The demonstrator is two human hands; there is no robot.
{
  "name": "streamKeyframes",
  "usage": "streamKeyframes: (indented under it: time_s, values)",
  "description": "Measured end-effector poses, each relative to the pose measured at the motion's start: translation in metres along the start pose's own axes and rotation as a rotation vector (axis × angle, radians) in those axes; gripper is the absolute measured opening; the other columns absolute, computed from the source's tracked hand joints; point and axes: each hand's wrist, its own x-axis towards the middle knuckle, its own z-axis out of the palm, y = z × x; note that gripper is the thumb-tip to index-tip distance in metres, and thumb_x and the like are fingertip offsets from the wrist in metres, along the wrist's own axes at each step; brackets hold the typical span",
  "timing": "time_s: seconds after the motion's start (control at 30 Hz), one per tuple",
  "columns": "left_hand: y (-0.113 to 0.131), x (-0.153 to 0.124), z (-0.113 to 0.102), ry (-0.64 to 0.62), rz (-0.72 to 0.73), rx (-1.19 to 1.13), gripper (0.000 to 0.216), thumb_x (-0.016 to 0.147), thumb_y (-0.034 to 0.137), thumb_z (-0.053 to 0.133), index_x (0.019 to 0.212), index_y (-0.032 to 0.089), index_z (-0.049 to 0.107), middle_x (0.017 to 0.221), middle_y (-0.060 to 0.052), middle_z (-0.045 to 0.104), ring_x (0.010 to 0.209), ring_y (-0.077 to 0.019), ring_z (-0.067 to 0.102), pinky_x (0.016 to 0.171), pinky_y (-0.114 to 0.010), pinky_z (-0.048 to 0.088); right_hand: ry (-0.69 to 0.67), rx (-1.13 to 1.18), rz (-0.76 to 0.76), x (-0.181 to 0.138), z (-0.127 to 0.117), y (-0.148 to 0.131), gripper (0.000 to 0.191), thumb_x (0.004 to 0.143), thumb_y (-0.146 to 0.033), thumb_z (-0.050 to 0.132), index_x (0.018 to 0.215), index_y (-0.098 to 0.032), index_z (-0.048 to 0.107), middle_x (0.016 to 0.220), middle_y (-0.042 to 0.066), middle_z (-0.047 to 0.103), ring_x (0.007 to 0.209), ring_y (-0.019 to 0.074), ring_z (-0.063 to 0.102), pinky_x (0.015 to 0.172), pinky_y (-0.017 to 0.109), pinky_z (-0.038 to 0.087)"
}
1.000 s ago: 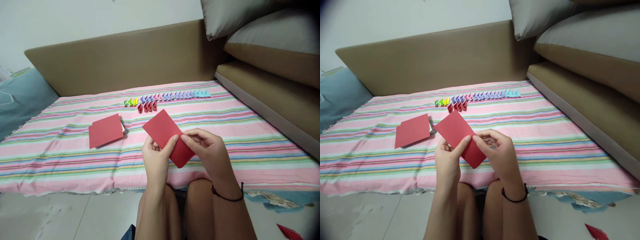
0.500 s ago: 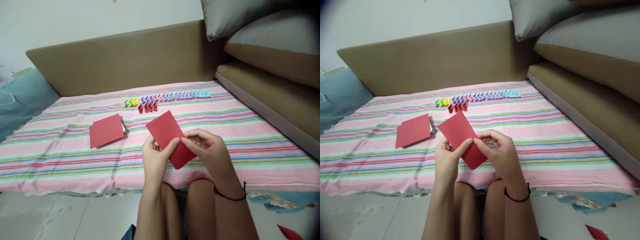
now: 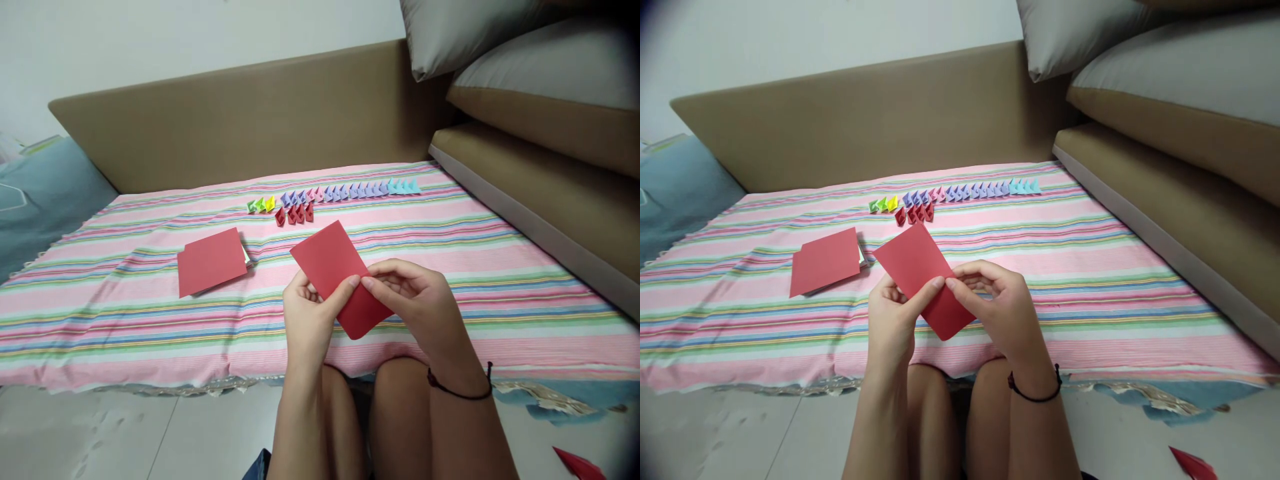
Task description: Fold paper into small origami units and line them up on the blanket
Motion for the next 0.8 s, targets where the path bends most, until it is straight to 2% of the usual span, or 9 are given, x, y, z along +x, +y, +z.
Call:
streamKeyframes:
  time_s: [0.3, 0.53, 0.63, 0.8]
  values:
    - [-0.0004, 0.0003, -0.001, -0.008, -0.004, 0.0, 0.026, 0.063, 0.023, 0.079, 0.083, 0.017, 0.063, 0.076, 0.0, 0.07, 0.065, -0.0116, 0.064, 0.058, -0.02, 0.051, -0.008, 0.01, -0.005, -0.0001, 0.0007, -0.0003, 0.008, 0.074, -0.027, 0.07, 0.079, -0.021, 0.069, 0.078, 0.001, 0.071, 0.071, 0.0146, 0.066, 0.064, 0.023, 0.054]
    - [0.0002, -0.0008, 0.0024, 0.009, -0.037, 0.049, 0.029, 0.062, 0.024, 0.08, 0.085, 0.015, 0.064, 0.076, -0.001, 0.072, 0.065, -0.0117, 0.065, 0.057, -0.019, 0.052, 0.039, -0.104, -0.013, 0.0007, 0.0023, -0.0017, 0.01, 0.078, -0.028, 0.065, 0.071, -0.02, 0.068, 0.073, 0.0, 0.069, 0.066, 0.0133, 0.063, 0.059, 0.022, 0.05]
    - [0.0002, 0.0002, 0.0028, -0.006, -0.051, 0.036, 0.028, 0.063, 0.024, 0.078, 0.086, 0.015, 0.064, 0.077, -0.003, 0.073, 0.066, -0.0133, 0.067, 0.058, -0.02, 0.052, 0.086, -0.139, 0.001, 0.0003, 0.0022, -0.0002, 0.012, 0.079, -0.029, 0.065, 0.072, -0.02, 0.068, 0.074, 0.001, 0.069, 0.066, 0.0141, 0.062, 0.058, 0.023, 0.049]
    - [0.0018, 0.0045, -0.0035, 0.041, -0.096, 0.026, 0.027, 0.062, 0.021, 0.079, 0.083, 0.015, 0.064, 0.065, -0.002, 0.073, 0.061, -0.0132, 0.067, 0.064, -0.023, 0.052, 0.233, -0.117, 0.035, 0.0003, -0.0011, 0.0024, 0.012, 0.077, -0.031, 0.067, 0.074, -0.02, 0.069, 0.072, 0.001, 0.07, 0.065, 0.0131, 0.063, 0.055, 0.021, 0.049]
